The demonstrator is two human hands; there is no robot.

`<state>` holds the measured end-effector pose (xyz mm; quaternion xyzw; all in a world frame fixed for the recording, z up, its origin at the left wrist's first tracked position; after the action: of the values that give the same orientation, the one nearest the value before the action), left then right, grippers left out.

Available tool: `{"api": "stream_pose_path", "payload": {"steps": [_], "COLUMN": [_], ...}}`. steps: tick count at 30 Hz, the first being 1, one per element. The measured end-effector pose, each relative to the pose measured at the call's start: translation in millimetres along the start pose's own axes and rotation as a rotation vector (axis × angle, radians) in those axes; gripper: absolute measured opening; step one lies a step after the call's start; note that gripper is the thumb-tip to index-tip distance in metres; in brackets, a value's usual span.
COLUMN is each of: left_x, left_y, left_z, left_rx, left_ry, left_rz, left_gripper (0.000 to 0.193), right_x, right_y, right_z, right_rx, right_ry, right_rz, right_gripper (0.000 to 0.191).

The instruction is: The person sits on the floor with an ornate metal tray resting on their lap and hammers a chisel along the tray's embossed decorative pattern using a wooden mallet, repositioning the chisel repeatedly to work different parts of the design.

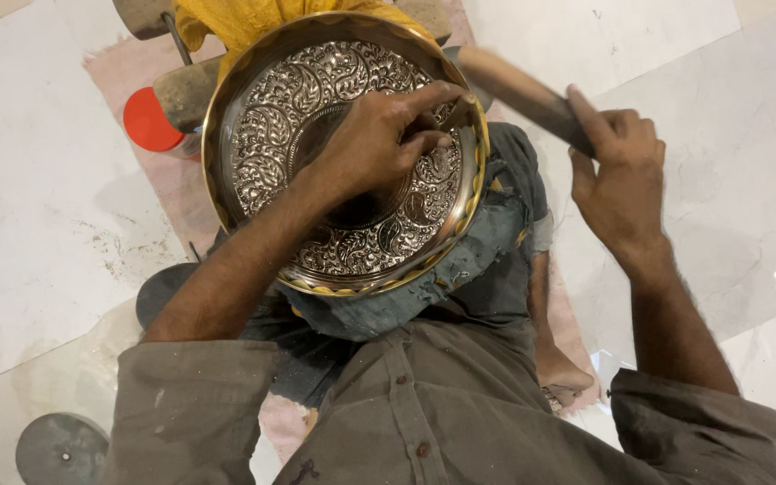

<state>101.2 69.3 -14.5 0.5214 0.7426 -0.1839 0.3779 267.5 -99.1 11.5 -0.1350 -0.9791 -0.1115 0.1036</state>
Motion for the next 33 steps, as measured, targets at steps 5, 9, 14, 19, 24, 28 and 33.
{"api": "stream_pose_path", "payload": {"steps": [5,9,14,19,24,28,33], "left_x": [-3,0,-3,-3,-6,-8,-5], "left_y": [-2,1,-1,-3,-4,-5,-4], "left_z": [-4,0,-3,-4,-3,-4,-3], "left_rx": [-0.029,0.025,-0.012,-0.050,-0.036,-0.072,-0.064], "left_ry": [-0.053,-0.010,-0.041,-0.017,-0.017,-0.046,-0.027], "left_rz": [0.040,-0.002,0.024,0.042,0.080,0.107,0.076], "left_gripper": [0.048,0.045,0.045,0.047,0.045,0.044,0.041], "right_x": [-27,2,-8,11,3,1,0], "right_y": [4,8,9,7,5,1,-5], "right_z": [2,-15,-9,-27,-28,-25,-17], "right_rx": [-0.120,-0.086,-0.102,-0.137,-0.150,-0.154,-0.135], "right_ry": [1.289,0.351,1.096,0.212,0.493,0.476,-0.065], "right_rz": [0.218,-0.080,0.058,-0.107,-0.023,-0.064,-0.120], "right_gripper": [0.054,0.050,0.048,0.059,0.059,0.059,0.066]}}
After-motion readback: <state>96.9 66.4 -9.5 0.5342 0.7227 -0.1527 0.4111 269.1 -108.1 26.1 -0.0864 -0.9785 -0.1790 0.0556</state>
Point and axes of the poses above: each hand's wrist, its own y-axis towards the middle knuckle, its own z-axis out of the palm, x = y × z, the point moved 9 cm from there along y, towards the middle knuckle, and after that the axes turned 2 degrees about x, right-handed, at the moved point
